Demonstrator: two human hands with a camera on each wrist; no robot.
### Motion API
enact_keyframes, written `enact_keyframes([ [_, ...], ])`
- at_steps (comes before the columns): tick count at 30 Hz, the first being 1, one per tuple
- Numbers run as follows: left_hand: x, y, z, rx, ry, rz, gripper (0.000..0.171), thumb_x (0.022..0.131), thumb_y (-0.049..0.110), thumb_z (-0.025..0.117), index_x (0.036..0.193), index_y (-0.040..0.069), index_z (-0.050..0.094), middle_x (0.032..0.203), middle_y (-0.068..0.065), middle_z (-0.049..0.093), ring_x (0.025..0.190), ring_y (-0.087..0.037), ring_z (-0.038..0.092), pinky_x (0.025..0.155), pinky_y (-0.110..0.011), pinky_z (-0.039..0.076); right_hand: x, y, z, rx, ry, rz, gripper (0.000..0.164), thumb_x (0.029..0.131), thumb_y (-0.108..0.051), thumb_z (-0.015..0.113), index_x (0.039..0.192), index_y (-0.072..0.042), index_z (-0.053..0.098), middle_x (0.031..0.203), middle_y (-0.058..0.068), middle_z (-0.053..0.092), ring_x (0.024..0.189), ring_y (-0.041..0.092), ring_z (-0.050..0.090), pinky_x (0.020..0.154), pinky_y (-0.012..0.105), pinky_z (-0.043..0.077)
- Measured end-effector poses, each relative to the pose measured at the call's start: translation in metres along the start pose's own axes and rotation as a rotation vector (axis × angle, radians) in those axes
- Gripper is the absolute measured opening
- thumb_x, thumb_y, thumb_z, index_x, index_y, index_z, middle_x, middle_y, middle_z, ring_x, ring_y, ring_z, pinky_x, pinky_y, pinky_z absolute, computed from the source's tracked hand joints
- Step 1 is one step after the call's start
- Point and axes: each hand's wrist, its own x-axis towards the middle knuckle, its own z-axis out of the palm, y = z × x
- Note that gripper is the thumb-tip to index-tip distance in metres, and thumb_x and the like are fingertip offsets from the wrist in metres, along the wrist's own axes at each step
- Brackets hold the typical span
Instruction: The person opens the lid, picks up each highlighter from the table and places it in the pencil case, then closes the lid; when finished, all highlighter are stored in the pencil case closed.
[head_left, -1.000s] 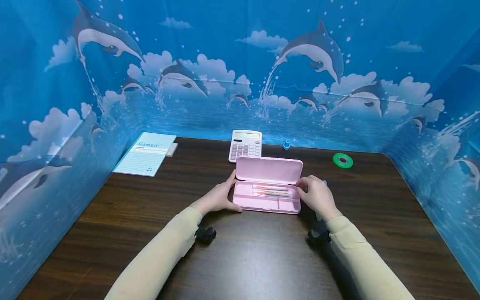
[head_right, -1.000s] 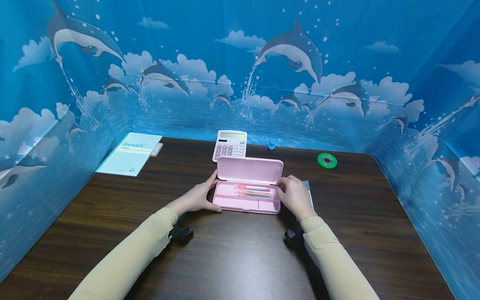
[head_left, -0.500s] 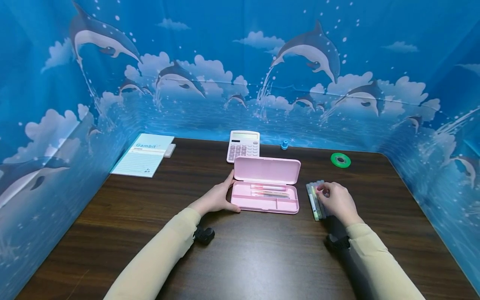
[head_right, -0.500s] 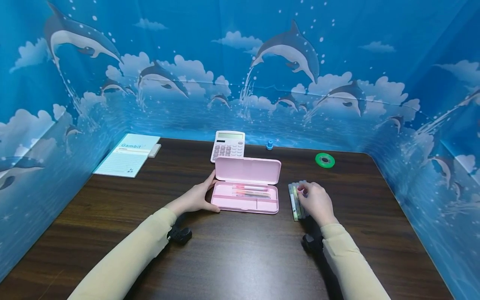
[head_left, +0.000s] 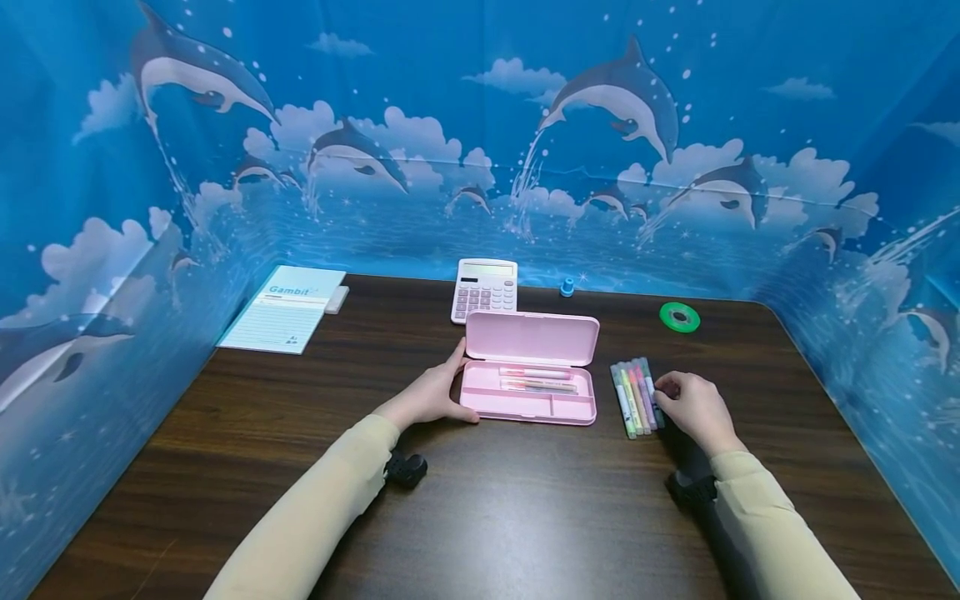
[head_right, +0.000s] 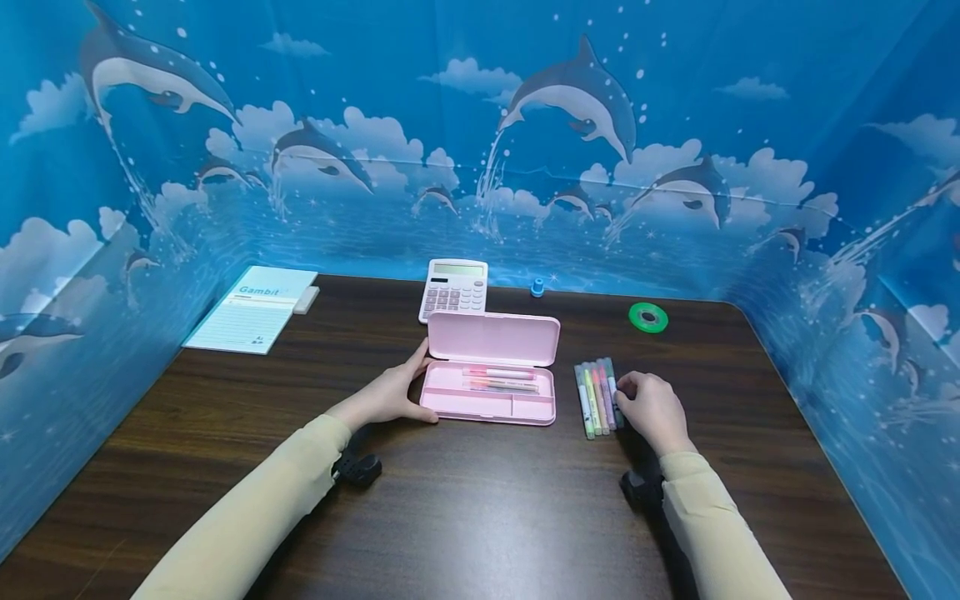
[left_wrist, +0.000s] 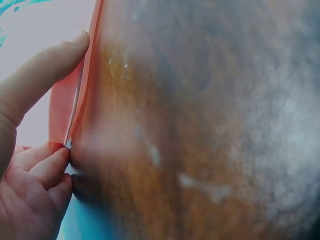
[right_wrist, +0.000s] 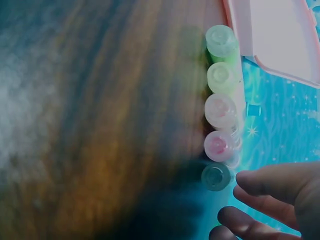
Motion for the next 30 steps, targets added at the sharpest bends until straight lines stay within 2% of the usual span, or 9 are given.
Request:
enact_keyframes([
  [12, 0.0000, -0.0011, -0.0001, 0.003, 0.001, 0.006, 0.128, 0.068, 0.039, 0.085, 0.153, 0.007, -0.005, 0.152, -0.009, 0.034, 0.139, -0.023, 0.032, 0.112, -0.042, 0.026, -0.0002, -0.0005, 0.0008, 0.005, -0.046, 0.047, 0.026, 0.088, -0.017, 0.064, 0.102, 0.005, 0.066, 0.092, 0.020, 0.065, 0.076, 0.028, 0.054, 0.072, 0.046, 0.049],
  [21, 0.0003, -0.0020, 0.0008, 0.001, -0.001, 0.009, 0.127, 0.068, 0.038, 0.085, 0.153, 0.008, -0.006, 0.152, -0.009, 0.034, 0.139, -0.022, 0.032, 0.112, -0.041, 0.026, -0.0011, 0.0018, 0.0004, 0.000, -0.061, 0.077, 0.030, 0.087, -0.016, 0.062, 0.103, 0.010, 0.065, 0.081, 0.016, 0.064, 0.065, 0.022, 0.053, 0.058, 0.035, 0.045],
  [24, 0.0004, -0.0019, 0.0005, 0.001, -0.001, 0.007, 0.128, 0.068, 0.038, 0.085, 0.153, 0.008, -0.006, 0.152, -0.009, 0.034, 0.139, -0.022, 0.032, 0.112, -0.041, 0.026, -0.0009, 0.0028, -0.0012, -0.006, -0.046, 0.077, 0.029, 0.086, -0.013, 0.061, 0.100, 0.012, 0.064, 0.079, 0.018, 0.064, 0.065, 0.023, 0.053, 0.059, 0.038, 0.045],
  [30, -0.0003, -0.0022, 0.0009, -0.003, 0.000, 0.007, 0.128, 0.068, 0.039, 0.085, 0.153, 0.008, -0.006, 0.152, -0.010, 0.034, 0.139, -0.023, 0.032, 0.112, -0.042, 0.026, -0.0012, 0.0057, -0.0020, -0.012, -0.034, 0.092, 0.027, 0.084, -0.010, 0.059, 0.097, 0.013, 0.064, 0.088, 0.025, 0.065, 0.070, 0.028, 0.053, 0.067, 0.046, 0.048],
])
